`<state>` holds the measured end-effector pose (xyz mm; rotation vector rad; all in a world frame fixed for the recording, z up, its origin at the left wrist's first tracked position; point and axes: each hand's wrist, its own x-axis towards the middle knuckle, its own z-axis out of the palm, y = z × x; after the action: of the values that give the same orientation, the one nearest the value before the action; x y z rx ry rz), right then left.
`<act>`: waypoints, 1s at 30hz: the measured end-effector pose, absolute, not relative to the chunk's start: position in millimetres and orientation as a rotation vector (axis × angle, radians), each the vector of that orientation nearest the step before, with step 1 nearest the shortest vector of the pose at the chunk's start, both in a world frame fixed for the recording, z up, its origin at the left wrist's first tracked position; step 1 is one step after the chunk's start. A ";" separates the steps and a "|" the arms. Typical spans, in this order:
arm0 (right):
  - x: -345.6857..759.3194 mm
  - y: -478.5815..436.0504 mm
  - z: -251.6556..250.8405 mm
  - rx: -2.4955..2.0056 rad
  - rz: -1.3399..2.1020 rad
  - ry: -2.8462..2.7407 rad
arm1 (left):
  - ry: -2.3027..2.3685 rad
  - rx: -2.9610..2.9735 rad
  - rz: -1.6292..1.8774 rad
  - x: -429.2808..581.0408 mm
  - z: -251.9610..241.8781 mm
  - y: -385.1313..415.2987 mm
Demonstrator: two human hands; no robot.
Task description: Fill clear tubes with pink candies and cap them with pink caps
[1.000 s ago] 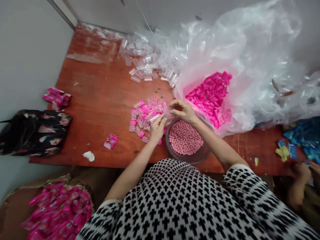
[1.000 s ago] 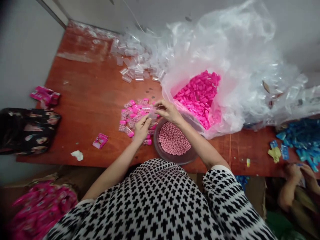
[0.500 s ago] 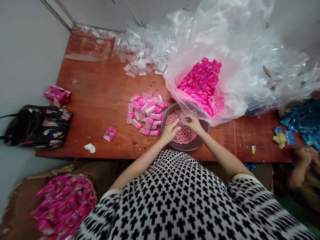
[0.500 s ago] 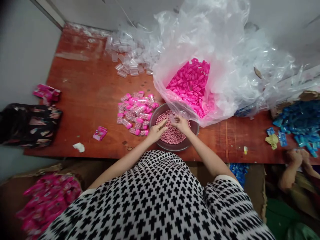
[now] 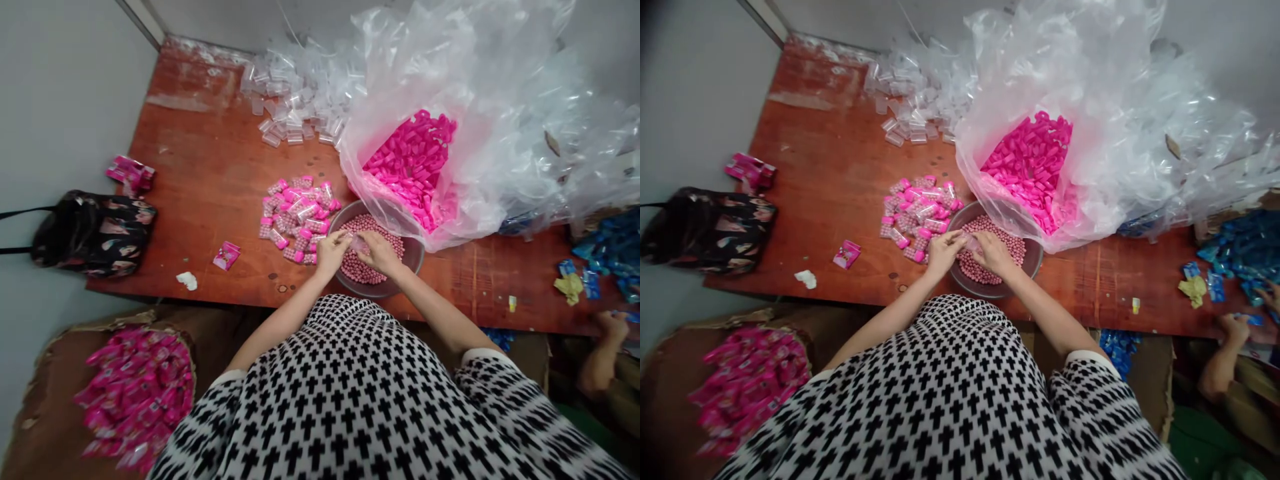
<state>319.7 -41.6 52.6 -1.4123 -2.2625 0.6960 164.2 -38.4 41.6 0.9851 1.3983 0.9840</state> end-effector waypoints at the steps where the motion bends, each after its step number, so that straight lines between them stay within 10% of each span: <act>1: 319.1 -41.3 54.3 -1.403 0.680 -2.291 | 1.411 0.957 0.999 164.6 42.9 -40.0; 16: 340.0 -30.8 12.4 -1.888 0.365 -2.758 | 1.237 0.786 1.120 148.5 60.0 18.1; 30: 312.9 -54.2 11.2 -1.325 1.552 -1.318 | 1.217 1.259 0.861 126.8 35.6 -17.4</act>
<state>312.9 -54.2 11.2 -1.3249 -1.3183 1.5519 126.8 -17.4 35.6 1.2593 1.2169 0.8613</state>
